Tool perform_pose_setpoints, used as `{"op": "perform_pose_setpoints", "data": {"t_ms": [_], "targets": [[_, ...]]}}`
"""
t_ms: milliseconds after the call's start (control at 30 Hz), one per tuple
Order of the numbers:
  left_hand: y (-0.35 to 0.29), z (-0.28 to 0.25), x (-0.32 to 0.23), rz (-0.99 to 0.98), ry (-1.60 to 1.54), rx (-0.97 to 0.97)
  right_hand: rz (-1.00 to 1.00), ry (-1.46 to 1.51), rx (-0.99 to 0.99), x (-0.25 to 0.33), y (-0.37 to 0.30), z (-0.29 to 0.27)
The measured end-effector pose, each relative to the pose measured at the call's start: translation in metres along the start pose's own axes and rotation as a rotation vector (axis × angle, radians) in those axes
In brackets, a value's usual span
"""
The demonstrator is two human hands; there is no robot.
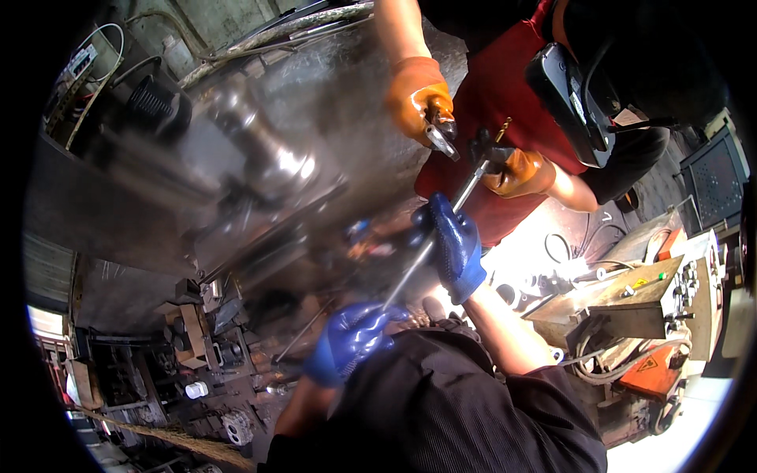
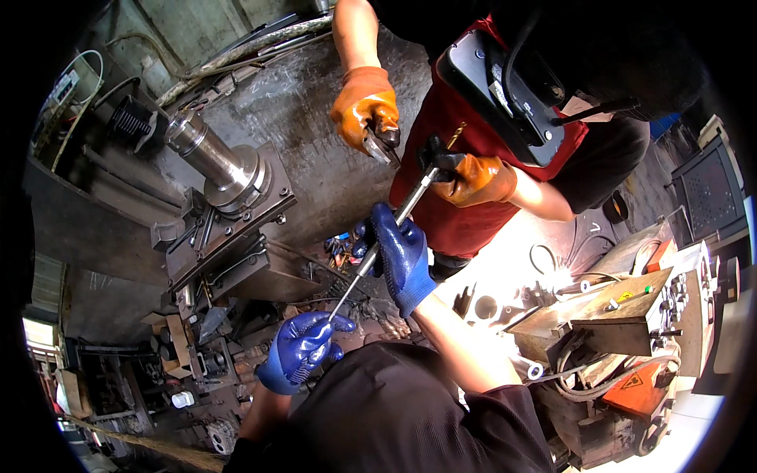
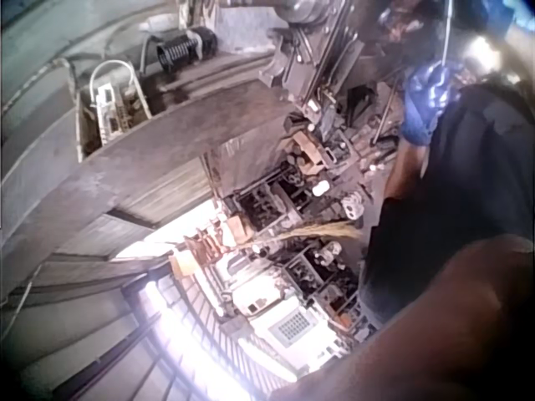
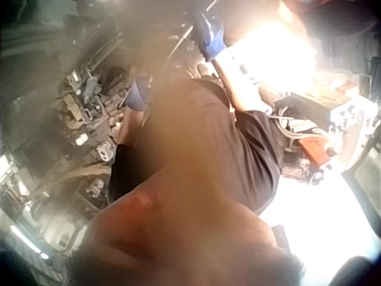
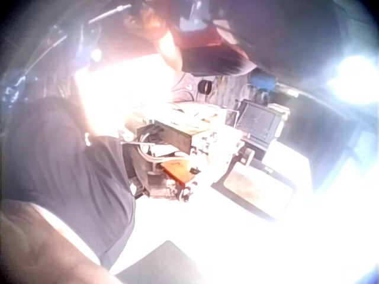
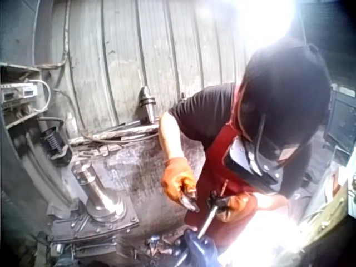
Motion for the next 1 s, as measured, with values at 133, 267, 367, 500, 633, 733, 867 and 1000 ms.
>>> {"op": "perform_pose_setpoints", "data": {"t_ms": [133, 267, 367, 500, 633, 733, 867, 1000], "targets": [[-0.001, -0.002, 0.004, -0.040, -0.091, -0.014, 0.015, 0.002, 0.006, 0.000, -0.001, 0.000], [-0.001, -0.004, 0.006, -0.055, -0.077, -0.018, 0.027, 0.009, -0.007, -0.002, 0.001, -0.001], [-0.001, 0.000, 0.001, -0.036, 0.014, -0.013, 0.008, 0.024, 0.006, -0.005, 0.002, -0.002], [-0.001, 0.002, -0.002, -0.027, 0.085, -0.017, 0.014, 0.013, 0.008, -0.003, 0.002, -0.002], [-0.001, 0.004, -0.004, 0.007, 0.058, -0.022, 0.028, 0.015, 0.016, -0.005, 0.002, -0.001], [-0.003, 0.002, -0.006, -0.041, -0.023, -0.034, 0.045, 0.036, 0.021, -0.008, 0.003, 0.000], [-0.003, -0.004, -0.002, -0.045, 0.067, -0.065, 0.042, 0.022, 0.008, -0.009, 0.003, 0.002], [-0.004, 0.000, -0.005, -0.070, 0.067, -0.105, 0.065, 0.017, 0.004, -0.010, 0.003, 0.004]]}}
Point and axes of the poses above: each hand's wrist, its own y-axis towards the middle knuckle, its own z-axis out of the palm, x = y × z, the point moved 4 cm from there along y, towards the middle knuckle, and after that the axes turned 3 degrees about y, right-handed, at the moved point
